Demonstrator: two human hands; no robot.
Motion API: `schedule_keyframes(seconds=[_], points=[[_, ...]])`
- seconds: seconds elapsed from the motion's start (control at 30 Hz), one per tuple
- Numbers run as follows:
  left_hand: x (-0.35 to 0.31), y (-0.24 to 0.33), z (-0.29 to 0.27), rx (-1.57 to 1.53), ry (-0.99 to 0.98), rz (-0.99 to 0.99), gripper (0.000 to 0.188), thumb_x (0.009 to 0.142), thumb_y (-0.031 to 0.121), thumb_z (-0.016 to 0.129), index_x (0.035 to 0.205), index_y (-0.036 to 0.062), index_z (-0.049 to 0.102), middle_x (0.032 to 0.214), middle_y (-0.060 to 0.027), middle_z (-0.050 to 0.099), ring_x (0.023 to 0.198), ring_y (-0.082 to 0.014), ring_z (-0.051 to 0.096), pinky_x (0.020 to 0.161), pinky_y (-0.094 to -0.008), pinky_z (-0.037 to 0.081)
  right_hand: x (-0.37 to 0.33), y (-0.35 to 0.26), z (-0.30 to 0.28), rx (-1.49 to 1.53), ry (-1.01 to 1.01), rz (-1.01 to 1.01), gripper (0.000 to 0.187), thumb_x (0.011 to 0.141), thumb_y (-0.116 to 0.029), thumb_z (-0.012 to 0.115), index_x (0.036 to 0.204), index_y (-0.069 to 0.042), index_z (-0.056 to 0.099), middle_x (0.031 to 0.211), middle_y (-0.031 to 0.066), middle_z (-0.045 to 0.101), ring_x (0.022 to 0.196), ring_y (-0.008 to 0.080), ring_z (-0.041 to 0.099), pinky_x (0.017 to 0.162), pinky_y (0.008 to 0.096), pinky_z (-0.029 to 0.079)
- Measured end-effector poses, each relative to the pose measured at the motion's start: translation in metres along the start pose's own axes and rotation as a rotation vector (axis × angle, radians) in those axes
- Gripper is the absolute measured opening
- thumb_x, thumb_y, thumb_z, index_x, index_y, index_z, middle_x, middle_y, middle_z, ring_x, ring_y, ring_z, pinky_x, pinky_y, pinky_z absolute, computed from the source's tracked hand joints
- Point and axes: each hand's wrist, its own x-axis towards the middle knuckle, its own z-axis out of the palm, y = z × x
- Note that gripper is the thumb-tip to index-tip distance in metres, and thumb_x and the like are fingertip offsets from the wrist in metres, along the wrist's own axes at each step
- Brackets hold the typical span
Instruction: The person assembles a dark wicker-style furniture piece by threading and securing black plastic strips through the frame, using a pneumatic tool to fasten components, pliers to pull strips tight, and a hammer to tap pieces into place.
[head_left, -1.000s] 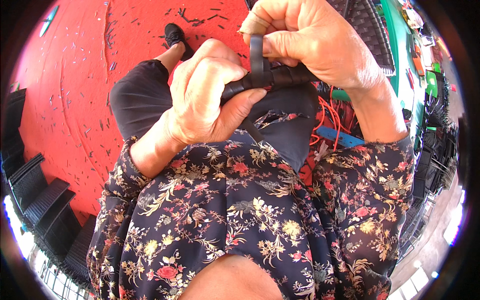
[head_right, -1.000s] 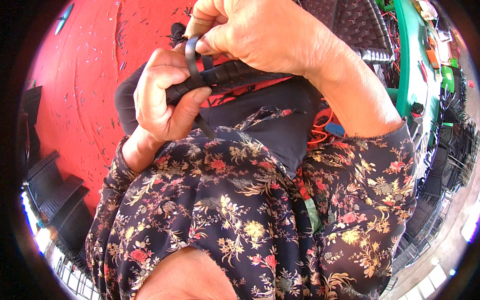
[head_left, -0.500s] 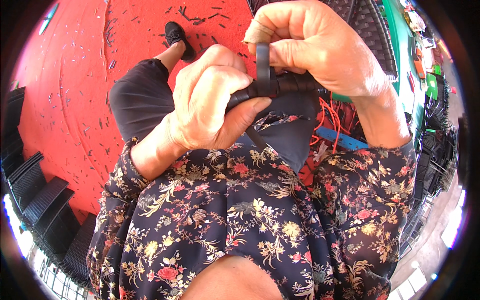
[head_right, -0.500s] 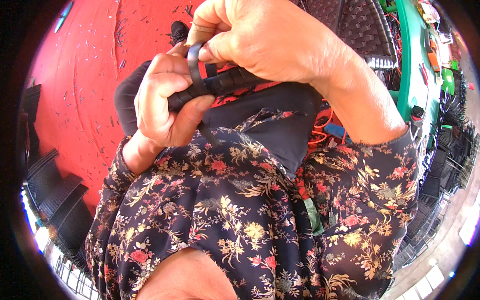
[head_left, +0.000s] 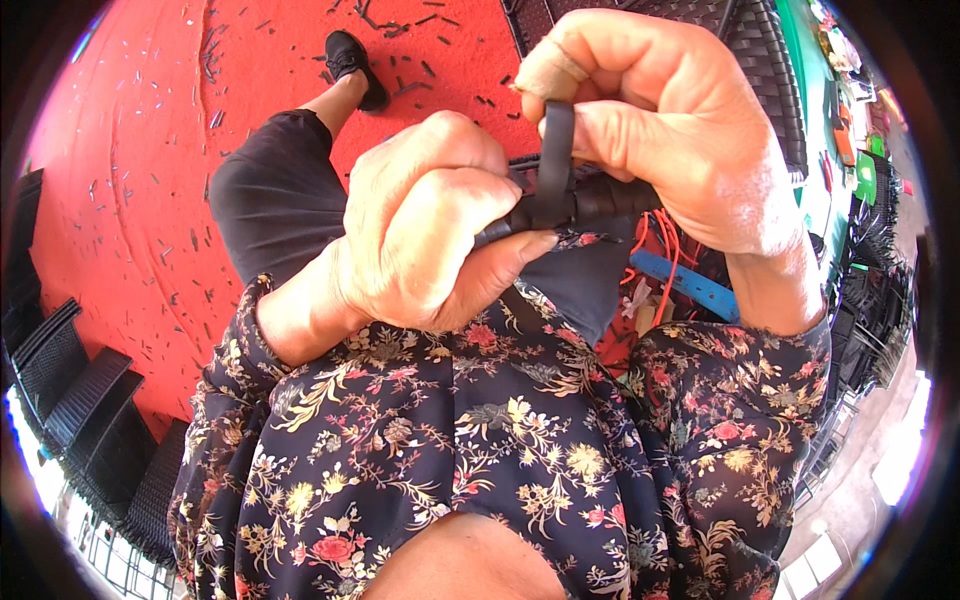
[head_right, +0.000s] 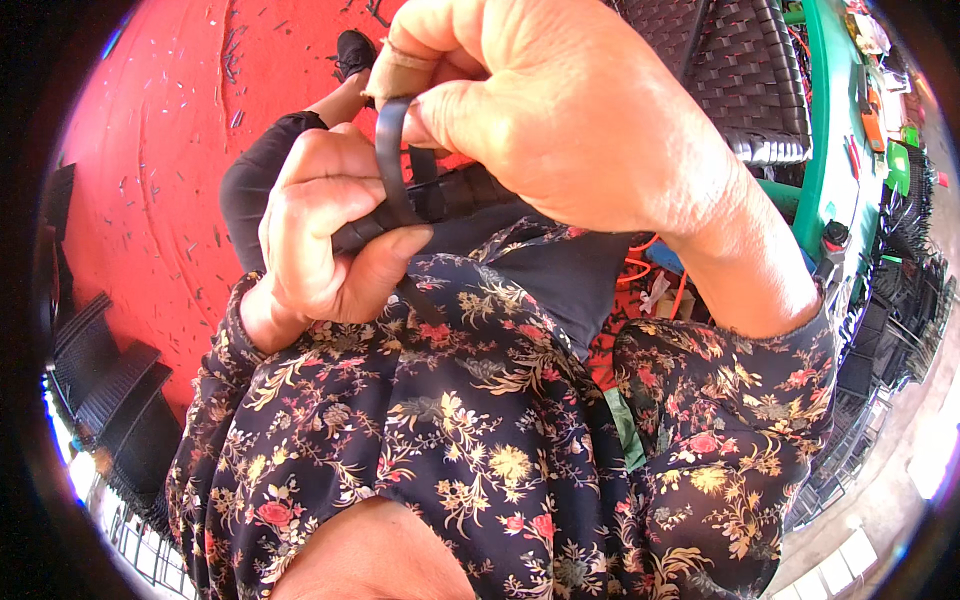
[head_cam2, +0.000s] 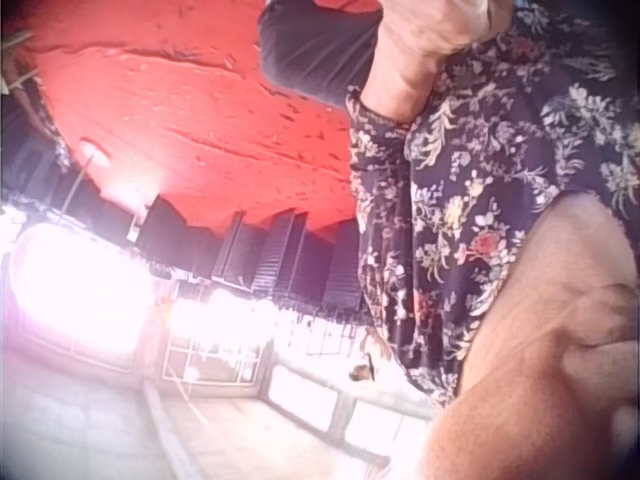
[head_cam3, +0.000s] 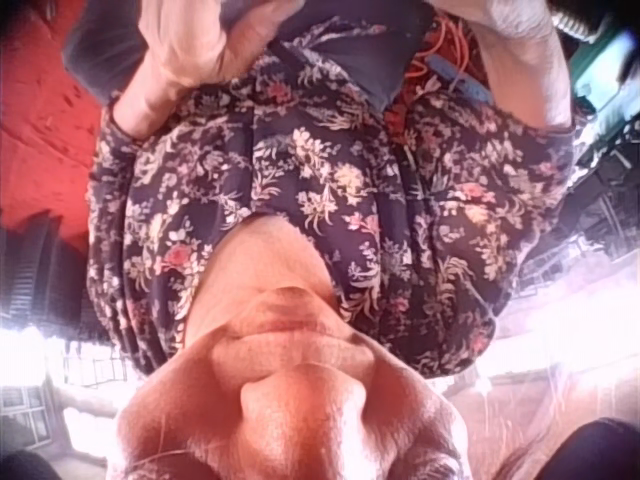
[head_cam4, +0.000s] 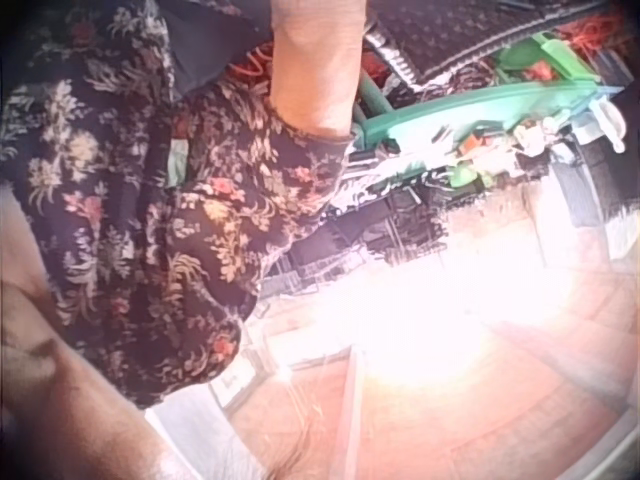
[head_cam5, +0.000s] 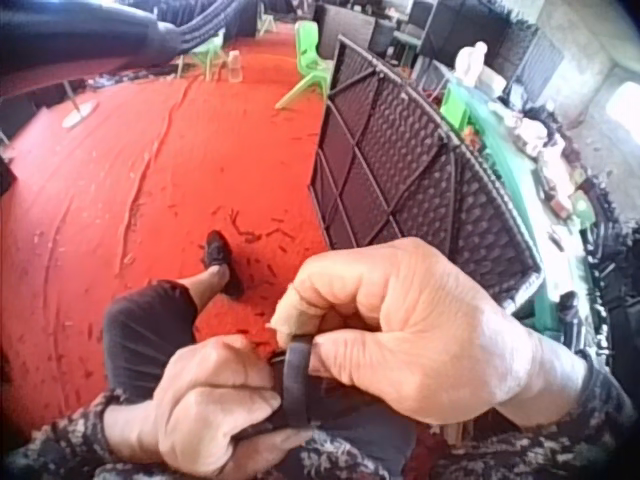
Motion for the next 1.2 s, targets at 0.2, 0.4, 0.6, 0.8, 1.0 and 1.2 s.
schedule_keyframes(seconds=[0.2, 0.4, 0.6, 0.8, 1.0, 1.2], points=[[-0.002, 0.01, 0.002, -0.009, 0.034, 0.008, 0.034, 0.061, 0.009, 0.078, 0.08, -0.0017, 0.053, 0.073, -0.013, 0.053, 0.053, -0.0244, 0.054, 0.044, -0.0342, 0.044, -0.016, 0.006, -0.002, 0.047, -0.024, 0.039, 0.019, 0.086, -0.01, 0.065, 0.096, 0.004, 0.057, 0.086, 0.0026, 0.057, 0.076, 0.0062, 0.052, 0.066, 0.0186, 0.042], [-0.009, 0.019, 0.012, -0.076, 0.097, 0.045, 0.032, 0.076, 0.011, 0.073, 0.09, -0.0073, 0.051, 0.073, -0.016, 0.052, 0.049, -0.0197, 0.047, 0.04, -0.032, 0.037, -0.036, 0.01, 0.005, -0.364, 0.161, -0.547, 0.017, 0.084, -0.005, 0.067, 0.098, 0.003, 0.062, 0.081, 0.0134, 0.058, 0.064, 0.0177, 0.054, 0.056, 0.0273, 0.043], [-0.004, 0.031, 0.026, -0.089, 0.237, 0.129, 0.033, 0.068, 0.014, 0.072, 0.083, -0.0081, 0.052, 0.065, -0.0146, 0.051, 0.045, -0.0186, 0.044, 0.035, -0.0302, 0.031, -0.06, -0.001, 0.012, -0.284, 0.095, -0.538, 0.012, 0.085, -0.004, 0.063, 0.095, 0.0, 0.059, 0.082, 0.018, 0.057, 0.058, 0.019, 0.05, 0.05, 0.0275, 0.04], [-0.003, 0.046, 0.035, -0.081, 0.257, 0.082, 0.037, 0.06, 0.012, 0.072, 0.084, -0.0053, 0.051, 0.068, -0.0139, 0.051, 0.045, -0.0177, 0.042, 0.036, -0.0285, 0.029, -0.076, 0.002, 0.012, -0.226, 0.089, -0.522, 0.008, 0.085, 0.0, 0.059, 0.091, 0.0, 0.054, 0.082, 0.0198, 0.057, 0.058, 0.0195, 0.048, 0.048, 0.0276, 0.038], [-0.003, 0.048, 0.035, -0.077, 0.199, 0.092, 0.035, 0.064, 0.012, 0.072, 0.086, -0.0052, 0.051, 0.068, -0.014, 0.05, 0.046, -0.0173, 0.041, 0.036, -0.0288, 0.028, -0.082, 0.005, 0.013, -0.182, 0.081, -0.497, 0.007, 0.085, 0.005, 0.054, 0.087, -0.001, 0.05, 0.082, 0.0216, 0.056, 0.058, 0.02, 0.046, 0.046, 0.0276, 0.037], [-0.002, 0.051, 0.035, -0.116, 0.167, 0.053, 0.033, 0.066, 0.011, 0.072, 0.086, -0.0047, 0.051, 0.068, -0.0135, 0.05, 0.046, -0.0169, 0.041, 0.037, -0.0288, 0.028, -0.083, 0.005, 0.013, -0.218, 0.083, -0.468, 0.009, 0.082, 0.007, 0.055, 0.083, 0.0, 0.049, 0.078, 0.0188, 0.054, 0.06, 0.0196, 0.048, 0.046, 0.0277, 0.038]])
